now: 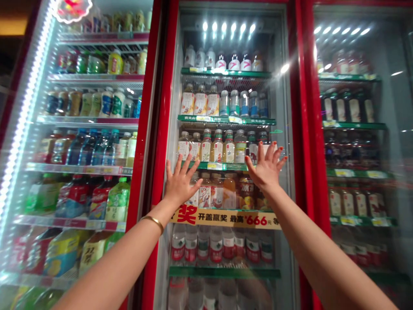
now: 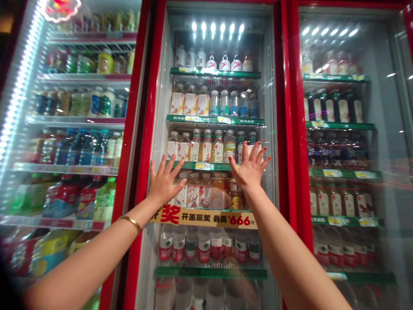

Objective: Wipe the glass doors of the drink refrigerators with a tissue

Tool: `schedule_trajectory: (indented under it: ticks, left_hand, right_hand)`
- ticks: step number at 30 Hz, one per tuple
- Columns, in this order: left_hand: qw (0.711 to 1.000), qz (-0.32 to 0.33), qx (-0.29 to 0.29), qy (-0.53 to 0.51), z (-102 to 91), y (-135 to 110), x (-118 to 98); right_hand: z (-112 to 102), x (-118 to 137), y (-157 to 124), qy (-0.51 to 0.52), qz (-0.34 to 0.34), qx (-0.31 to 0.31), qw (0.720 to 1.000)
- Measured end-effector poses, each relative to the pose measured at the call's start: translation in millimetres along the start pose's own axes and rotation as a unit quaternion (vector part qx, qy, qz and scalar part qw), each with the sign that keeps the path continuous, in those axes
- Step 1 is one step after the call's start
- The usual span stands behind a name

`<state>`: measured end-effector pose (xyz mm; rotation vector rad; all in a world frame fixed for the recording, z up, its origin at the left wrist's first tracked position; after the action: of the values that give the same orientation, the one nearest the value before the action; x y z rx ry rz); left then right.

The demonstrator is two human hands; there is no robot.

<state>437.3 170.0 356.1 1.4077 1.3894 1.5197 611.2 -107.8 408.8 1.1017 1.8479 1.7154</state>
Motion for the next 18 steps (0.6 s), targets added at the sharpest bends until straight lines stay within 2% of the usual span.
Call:
schedule_trajectory:
  ticks: [2,6,8,10,13,16,18]
  left_hand:
    - [1.000,-0.002,0.001,-0.003,-0.2,0,0]
    - [1.000,-0.004,0.009,-0.005,-0.2,0,1]
    - [1.000,-0.005,0.014,-0.008,0.0,0,1]
    - [1.000,-0.005,0.018,-0.013,0.1,1,1]
    - [1.000,-0.008,0.017,-0.020,-0.1,1,1]
    - [1.000,-0.008,0.013,-0.023,0.0,1,0]
    - [1.000,-0.009,0.008,-0.023,0.2,0,-1]
  right_hand:
    - [7,15,-16,-0.017,-0.028,-0.001,0.999]
    - [21,60,-70,-0.038,-0.223,0.035,0.973]
    - [22,61,-92,-0.032,-0.284,0.057,0.957]
    - [20,45,-104,-0.032,-0.305,0.075,0.949]
    - [14,-6,-104,-0.048,-0.246,0.079,0.965]
    - [10,-61,-102,-0.035,-0.086,0.044,0.995]
    - [12,-75,-113,-0.013,0.017,0.014,1.000]
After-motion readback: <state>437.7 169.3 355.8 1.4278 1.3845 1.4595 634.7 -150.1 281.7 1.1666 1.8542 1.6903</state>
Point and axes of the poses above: each hand's wrist, its own y-axis towards the middle knuckle, its own z-axis out of the palm, x = y × z, the point moved 6 cm from there along y, towards the middle knuckle, and after that the axes turned 1 degree about z, right-handed, at the moved point
